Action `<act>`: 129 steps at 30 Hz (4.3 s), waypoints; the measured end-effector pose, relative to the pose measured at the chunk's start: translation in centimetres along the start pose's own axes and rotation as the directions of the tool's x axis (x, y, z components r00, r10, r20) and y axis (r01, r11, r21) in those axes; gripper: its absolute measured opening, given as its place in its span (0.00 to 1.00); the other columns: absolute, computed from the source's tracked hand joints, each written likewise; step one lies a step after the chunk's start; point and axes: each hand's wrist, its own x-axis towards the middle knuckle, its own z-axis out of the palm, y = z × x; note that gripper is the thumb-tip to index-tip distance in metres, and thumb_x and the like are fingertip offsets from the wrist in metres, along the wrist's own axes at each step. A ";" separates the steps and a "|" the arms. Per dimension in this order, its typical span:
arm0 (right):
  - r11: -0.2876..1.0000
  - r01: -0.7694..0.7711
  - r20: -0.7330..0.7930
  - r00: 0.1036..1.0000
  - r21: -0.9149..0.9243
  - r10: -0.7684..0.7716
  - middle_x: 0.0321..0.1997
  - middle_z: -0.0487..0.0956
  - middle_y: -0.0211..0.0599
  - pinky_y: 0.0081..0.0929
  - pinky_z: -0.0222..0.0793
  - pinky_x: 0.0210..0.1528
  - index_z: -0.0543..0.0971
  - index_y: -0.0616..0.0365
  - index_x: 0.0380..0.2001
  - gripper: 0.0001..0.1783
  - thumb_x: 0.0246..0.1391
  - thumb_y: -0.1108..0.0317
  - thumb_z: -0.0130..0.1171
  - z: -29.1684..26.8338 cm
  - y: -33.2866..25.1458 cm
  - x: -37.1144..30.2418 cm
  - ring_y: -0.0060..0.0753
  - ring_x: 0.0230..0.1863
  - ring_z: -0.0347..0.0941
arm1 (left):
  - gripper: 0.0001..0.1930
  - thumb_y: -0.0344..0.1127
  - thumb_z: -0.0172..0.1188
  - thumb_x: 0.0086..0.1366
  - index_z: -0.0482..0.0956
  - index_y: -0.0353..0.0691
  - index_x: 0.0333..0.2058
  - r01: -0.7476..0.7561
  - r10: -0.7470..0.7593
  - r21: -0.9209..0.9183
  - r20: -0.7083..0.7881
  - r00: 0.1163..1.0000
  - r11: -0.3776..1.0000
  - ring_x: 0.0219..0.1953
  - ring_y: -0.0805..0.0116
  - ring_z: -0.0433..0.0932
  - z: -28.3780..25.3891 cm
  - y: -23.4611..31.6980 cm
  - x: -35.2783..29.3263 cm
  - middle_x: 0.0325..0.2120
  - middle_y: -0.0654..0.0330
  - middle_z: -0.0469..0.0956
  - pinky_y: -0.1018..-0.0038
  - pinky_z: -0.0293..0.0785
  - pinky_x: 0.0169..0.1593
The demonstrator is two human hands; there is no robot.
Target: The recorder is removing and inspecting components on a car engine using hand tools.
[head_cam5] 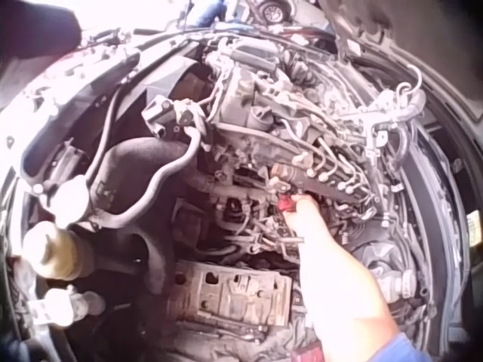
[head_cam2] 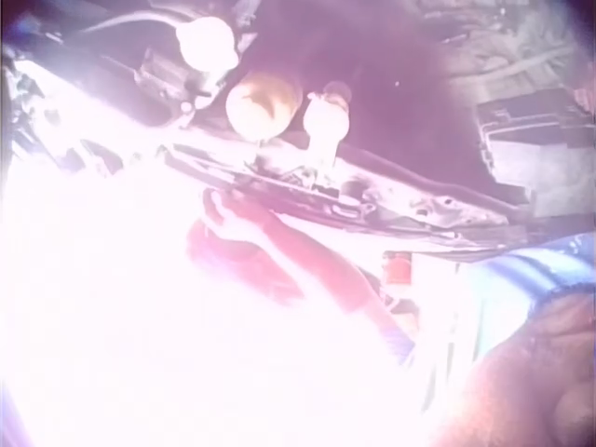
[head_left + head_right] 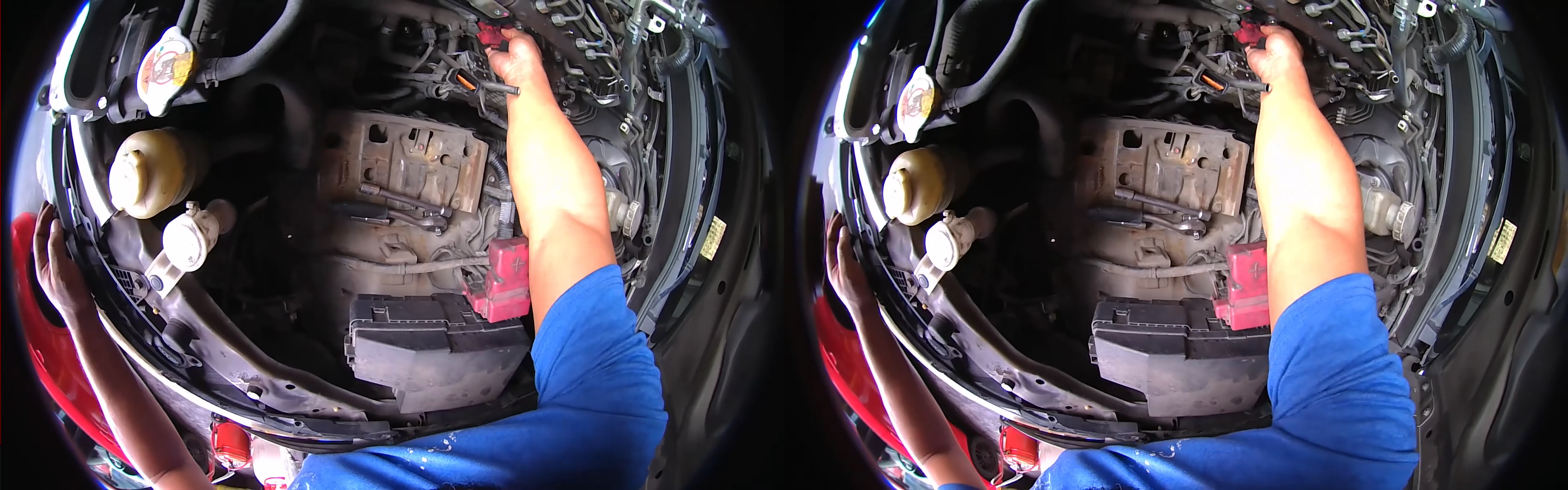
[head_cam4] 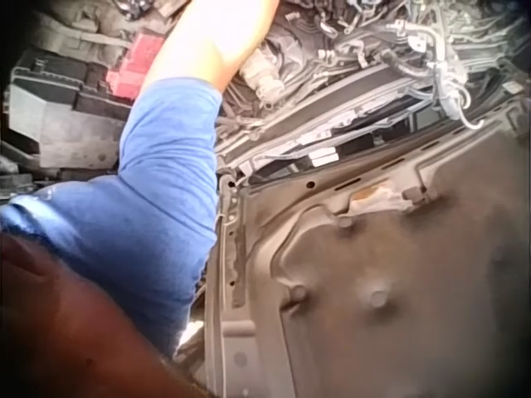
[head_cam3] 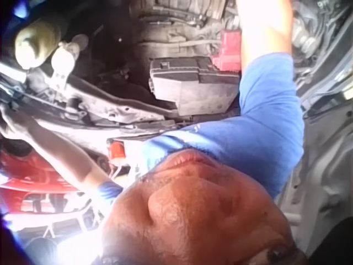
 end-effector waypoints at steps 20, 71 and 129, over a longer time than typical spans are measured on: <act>0.999 -0.032 0.307 0.951 -0.025 0.038 0.49 0.77 0.41 0.54 0.62 0.60 0.72 0.58 0.48 0.15 0.56 0.79 0.52 2.4 1.6 -1.3 0.44 0.53 0.73 | 0.18 0.38 0.55 0.68 0.78 0.37 0.52 -0.030 0.033 0.050 -0.047 0.998 0.998 0.56 0.67 0.73 1.3 0.6 -0.2 0.51 0.56 0.78 0.72 0.61 0.64; 0.951 0.252 0.224 0.952 -0.178 -0.210 0.44 0.80 0.38 0.48 0.70 0.49 0.77 0.54 0.47 0.17 0.60 0.56 0.55 -16.5 -10.3 -42.0 0.37 0.45 0.73 | 0.22 0.46 0.56 0.58 0.81 0.39 0.47 -0.128 0.134 0.066 -0.099 0.986 0.990 0.54 0.53 0.74 3.3 2.2 -0.5 0.49 0.47 0.76 0.65 0.66 0.61; 0.939 0.345 0.796 0.570 -0.007 -0.204 0.61 0.72 0.49 0.46 0.66 0.57 0.70 0.67 0.57 0.25 0.67 0.58 0.40 6.2 -5.3 -50.9 0.51 0.59 0.69 | 0.29 0.49 0.60 0.58 0.76 0.30 0.52 0.980 -0.985 -0.119 0.080 -0.153 -0.162 0.55 0.50 0.75 -13.2 -8.4 -84.6 0.50 0.42 0.77 0.65 0.70 0.59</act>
